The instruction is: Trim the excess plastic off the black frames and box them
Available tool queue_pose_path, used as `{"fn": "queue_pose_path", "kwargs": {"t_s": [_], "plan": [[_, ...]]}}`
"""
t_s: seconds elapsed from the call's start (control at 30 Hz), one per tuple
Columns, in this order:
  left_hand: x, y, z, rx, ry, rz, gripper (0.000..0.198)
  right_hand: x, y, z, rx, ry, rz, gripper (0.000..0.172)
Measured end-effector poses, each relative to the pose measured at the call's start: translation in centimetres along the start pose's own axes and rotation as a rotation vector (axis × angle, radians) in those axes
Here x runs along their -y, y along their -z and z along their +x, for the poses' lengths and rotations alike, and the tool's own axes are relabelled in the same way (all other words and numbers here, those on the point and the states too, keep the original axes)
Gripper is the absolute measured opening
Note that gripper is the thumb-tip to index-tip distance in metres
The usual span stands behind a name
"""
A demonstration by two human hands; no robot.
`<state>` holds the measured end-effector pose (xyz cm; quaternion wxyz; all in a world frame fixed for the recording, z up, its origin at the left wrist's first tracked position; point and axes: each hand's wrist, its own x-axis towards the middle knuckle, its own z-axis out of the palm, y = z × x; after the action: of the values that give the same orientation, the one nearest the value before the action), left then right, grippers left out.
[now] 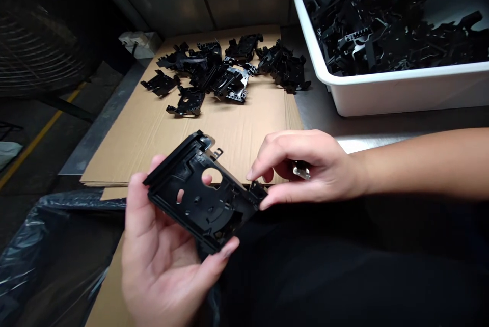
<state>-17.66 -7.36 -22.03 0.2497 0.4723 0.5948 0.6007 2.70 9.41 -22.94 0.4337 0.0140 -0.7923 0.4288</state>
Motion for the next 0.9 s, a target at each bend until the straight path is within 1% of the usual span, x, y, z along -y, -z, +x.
{"fn": "queue_pose_path", "kwargs": {"t_s": [0.2,0.37,0.5,0.6,0.7,0.77,0.83,0.9], "plan": [[0.2,0.4,0.1,0.000,-0.050,0.008,0.118,0.0,0.0,0.1,0.003,0.013,0.005,0.033],[0.6,0.3,0.0,-0.023,-0.014,0.008,0.119,0.0,0.1,-0.1,0.019,-0.007,-0.019,0.027],[1.1,0.0,-0.5,-0.038,-0.059,-0.024,0.115,0.1,0.1,-0.2,0.040,0.003,-0.031,0.024],[1.4,0.0,-0.9,-0.026,-0.071,-0.059,0.113,0.2,0.1,-0.2,0.071,0.009,-0.052,0.024],[1.8,0.0,-1.3,0.026,-0.028,-0.125,0.111,0.4,0.4,-0.3,0.130,0.029,-0.105,0.022],[2.2,-0.4,-1.7,0.064,0.023,-0.248,0.105,0.5,0.5,-0.5,0.179,0.080,-0.168,0.020],[2.7,-1.3,-2.3,0.097,0.108,-0.384,0.099,0.5,0.6,-0.7,0.240,0.174,-0.251,0.019],[3.0,-2.4,-3.0,0.105,0.215,-0.440,0.092,0.5,0.6,-0.9,0.318,0.297,-0.343,0.020]]}}
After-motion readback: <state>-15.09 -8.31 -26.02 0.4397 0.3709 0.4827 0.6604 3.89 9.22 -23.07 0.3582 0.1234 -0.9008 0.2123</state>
